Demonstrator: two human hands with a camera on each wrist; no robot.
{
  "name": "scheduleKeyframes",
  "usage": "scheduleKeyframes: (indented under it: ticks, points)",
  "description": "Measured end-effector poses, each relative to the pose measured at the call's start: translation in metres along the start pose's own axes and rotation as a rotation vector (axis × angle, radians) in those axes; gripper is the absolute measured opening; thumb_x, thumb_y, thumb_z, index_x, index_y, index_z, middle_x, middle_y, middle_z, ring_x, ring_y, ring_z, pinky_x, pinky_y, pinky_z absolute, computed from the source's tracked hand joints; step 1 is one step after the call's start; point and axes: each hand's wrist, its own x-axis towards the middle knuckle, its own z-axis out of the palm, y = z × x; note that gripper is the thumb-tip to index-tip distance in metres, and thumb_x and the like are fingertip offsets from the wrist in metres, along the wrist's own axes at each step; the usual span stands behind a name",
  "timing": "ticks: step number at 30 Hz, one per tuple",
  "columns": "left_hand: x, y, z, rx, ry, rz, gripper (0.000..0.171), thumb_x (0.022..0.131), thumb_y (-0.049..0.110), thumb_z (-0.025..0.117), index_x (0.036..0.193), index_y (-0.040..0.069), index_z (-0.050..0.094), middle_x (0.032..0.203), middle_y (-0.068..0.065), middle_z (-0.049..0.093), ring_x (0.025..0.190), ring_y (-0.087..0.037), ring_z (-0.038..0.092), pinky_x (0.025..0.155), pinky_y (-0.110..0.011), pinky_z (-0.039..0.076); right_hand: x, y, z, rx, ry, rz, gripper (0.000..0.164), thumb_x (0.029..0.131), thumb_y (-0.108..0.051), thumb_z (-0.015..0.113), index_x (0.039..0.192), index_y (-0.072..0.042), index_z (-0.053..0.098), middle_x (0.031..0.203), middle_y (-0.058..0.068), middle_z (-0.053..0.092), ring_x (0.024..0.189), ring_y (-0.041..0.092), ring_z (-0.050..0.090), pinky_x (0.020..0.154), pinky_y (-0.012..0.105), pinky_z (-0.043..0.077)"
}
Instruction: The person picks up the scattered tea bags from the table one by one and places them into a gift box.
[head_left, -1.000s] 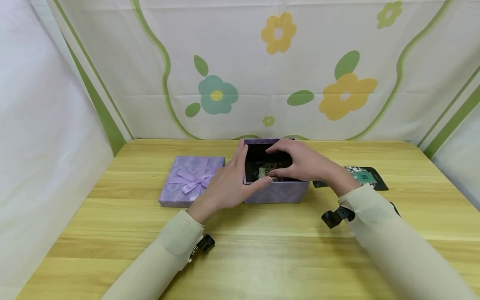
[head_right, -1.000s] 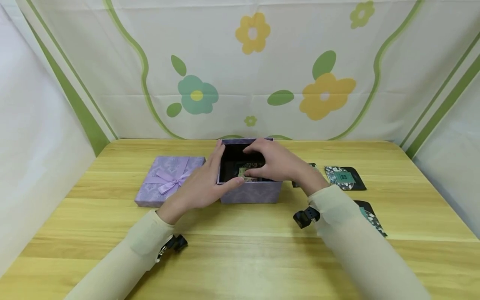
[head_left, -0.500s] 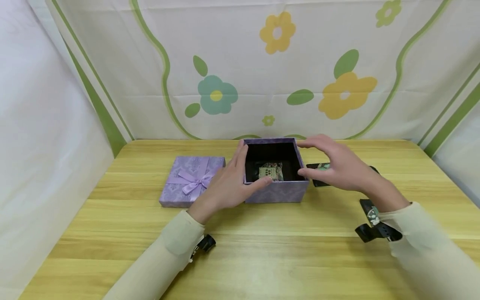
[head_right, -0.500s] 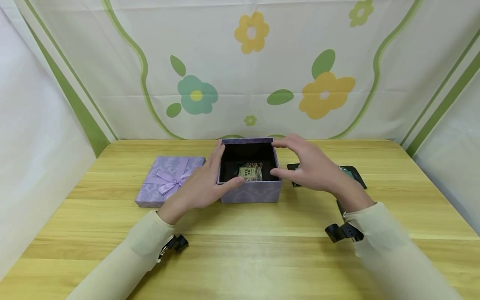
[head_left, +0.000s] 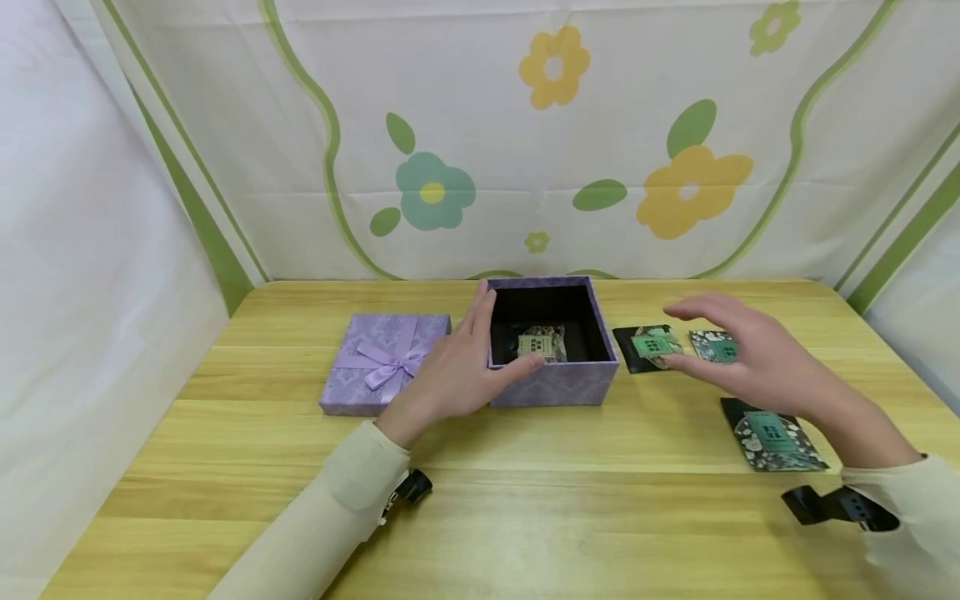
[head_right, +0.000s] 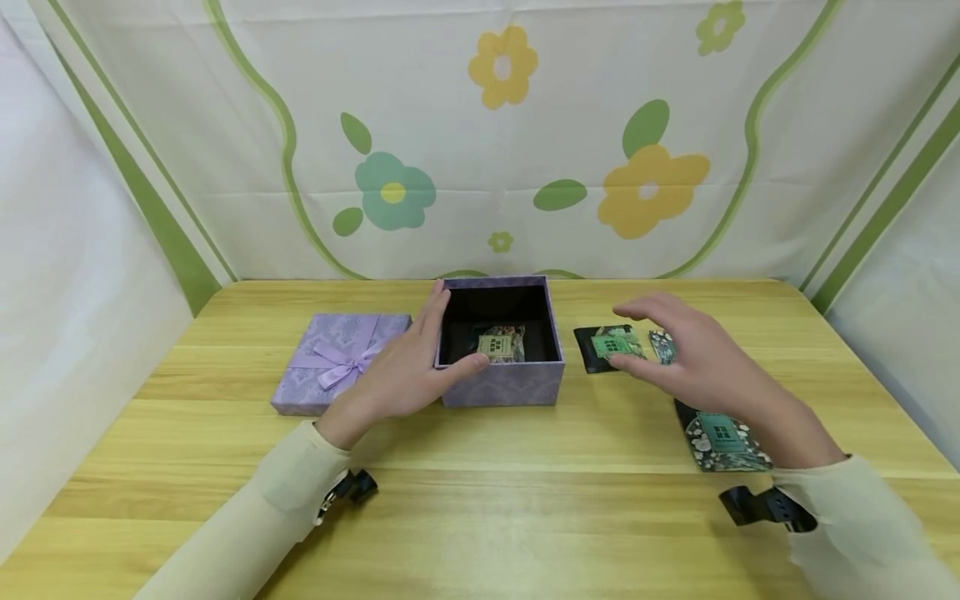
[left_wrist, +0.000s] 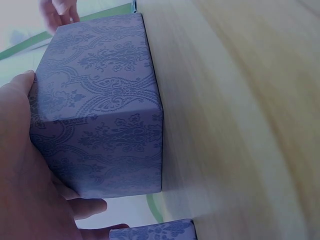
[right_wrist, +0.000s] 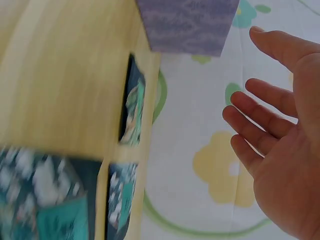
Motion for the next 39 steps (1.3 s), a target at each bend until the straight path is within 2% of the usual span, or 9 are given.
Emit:
scheduleKeyframes:
  ticks: [5, 13, 16, 20, 23, 28, 34, 36, 39]
  points:
    - [0.000, 0.000, 0.000, 0.002, 0.002, 0.000, 0.116, 0.090, 0.092, 0.044, 0.172, 0.029, -0.008, 0.170, 0.026, -0.026, 0.090, -0.025, 0.073, 0.047, -0.039, 0.043, -0.017, 0.015, -0.007, -0.036, 0.002, 0.064, 0.064, 0.092, -0.030, 0.086, 0.149, -0.021, 0.060, 0.150, 0.007, 0.060, 0.135, 0.030, 0.054, 0.101, 0.045, 0.039]
    - [0.000, 0.000, 0.001, 0.009, 0.004, -0.002, 0.116, 0.090, 0.092, 0.044, 0.172, 0.031, -0.009, 0.170, 0.026, -0.025, 0.116, -0.033, 0.072, 0.055, -0.038, 0.045, -0.037, 0.038, -0.011, -0.056, 0.036, 0.090, 0.067, 0.086, -0.026, 0.091, 0.147, -0.025, 0.062, 0.145, 0.007, 0.062, 0.126, 0.012, 0.050, 0.096, 0.017, 0.031]
    - [0.000, 0.001, 0.001, 0.012, 0.003, -0.002, 0.115, 0.090, 0.091, 0.045, 0.172, 0.030, -0.009, 0.170, 0.027, -0.026, 0.094, -0.026, 0.074, 0.056, -0.039, 0.045, -0.045, 0.044, -0.013, -0.058, 0.009, 0.117, 0.069, 0.087, -0.027, 0.090, 0.150, -0.022, 0.060, 0.147, 0.012, 0.060, 0.131, 0.024, 0.050, 0.104, 0.036, 0.037]
    - [0.000, 0.002, 0.001, 0.000, 0.004, -0.003, 0.114, 0.092, 0.087, 0.049, 0.172, 0.030, -0.009, 0.169, 0.027, -0.026, 0.087, -0.024, 0.072, 0.052, -0.040, 0.045, -0.054, 0.051, -0.015, -0.060, -0.031, 0.151, 0.071, 0.089, -0.029, 0.088, 0.152, -0.015, 0.058, 0.150, 0.020, 0.054, 0.132, 0.046, 0.049, 0.095, 0.065, 0.038]
    - [-0.001, 0.002, 0.001, -0.005, 0.006, -0.003, 0.114, 0.092, 0.087, 0.049, 0.172, 0.029, -0.008, 0.170, 0.027, -0.025, 0.102, -0.030, 0.074, 0.051, -0.039, 0.045, -0.060, 0.056, -0.015, -0.056, -0.046, 0.174, 0.073, 0.089, -0.029, 0.088, 0.152, -0.011, 0.057, 0.151, 0.024, 0.051, 0.132, 0.052, 0.046, 0.094, 0.068, 0.038]
    - [-0.001, 0.002, 0.000, 0.001, 0.006, -0.004, 0.116, 0.090, 0.091, 0.045, 0.172, 0.029, -0.009, 0.170, 0.026, -0.025, 0.104, -0.031, 0.075, 0.057, -0.038, 0.048, -0.068, 0.065, -0.014, -0.059, -0.084, 0.213, 0.078, 0.088, -0.030, 0.089, 0.155, -0.012, 0.054, 0.154, 0.026, 0.046, 0.130, 0.055, 0.045, 0.092, 0.070, 0.039]
    - [-0.001, 0.002, 0.000, 0.020, 0.010, -0.007, 0.117, 0.089, 0.092, 0.044, 0.172, 0.028, -0.009, 0.171, 0.024, -0.024, 0.122, -0.034, 0.071, 0.079, -0.051, 0.056, -0.077, 0.080, -0.011, -0.072, -0.154, 0.228, 0.083, 0.086, -0.034, 0.090, 0.157, -0.015, 0.051, 0.156, 0.027, 0.044, 0.129, 0.055, 0.046, 0.091, 0.070, 0.042]
    - [-0.001, 0.002, 0.000, 0.023, 0.011, -0.005, 0.117, 0.089, 0.093, 0.044, 0.172, 0.028, -0.008, 0.172, 0.024, -0.024, 0.124, -0.035, 0.070, 0.078, -0.048, 0.056, -0.081, 0.084, -0.010, -0.061, -0.170, 0.226, 0.083, 0.086, -0.034, 0.090, 0.157, -0.015, 0.051, 0.157, 0.028, 0.043, 0.130, 0.056, 0.046, 0.091, 0.072, 0.042]
    - [-0.001, 0.001, 0.000, 0.012, 0.005, -0.002, 0.116, 0.090, 0.092, 0.045, 0.172, 0.029, -0.009, 0.171, 0.025, -0.025, 0.120, -0.035, 0.072, 0.060, -0.041, 0.051, -0.086, 0.089, -0.009, -0.061, -0.172, 0.227, 0.083, 0.085, -0.036, 0.091, 0.156, -0.019, 0.052, 0.157, 0.026, 0.044, 0.131, 0.053, 0.046, 0.091, 0.070, 0.042]
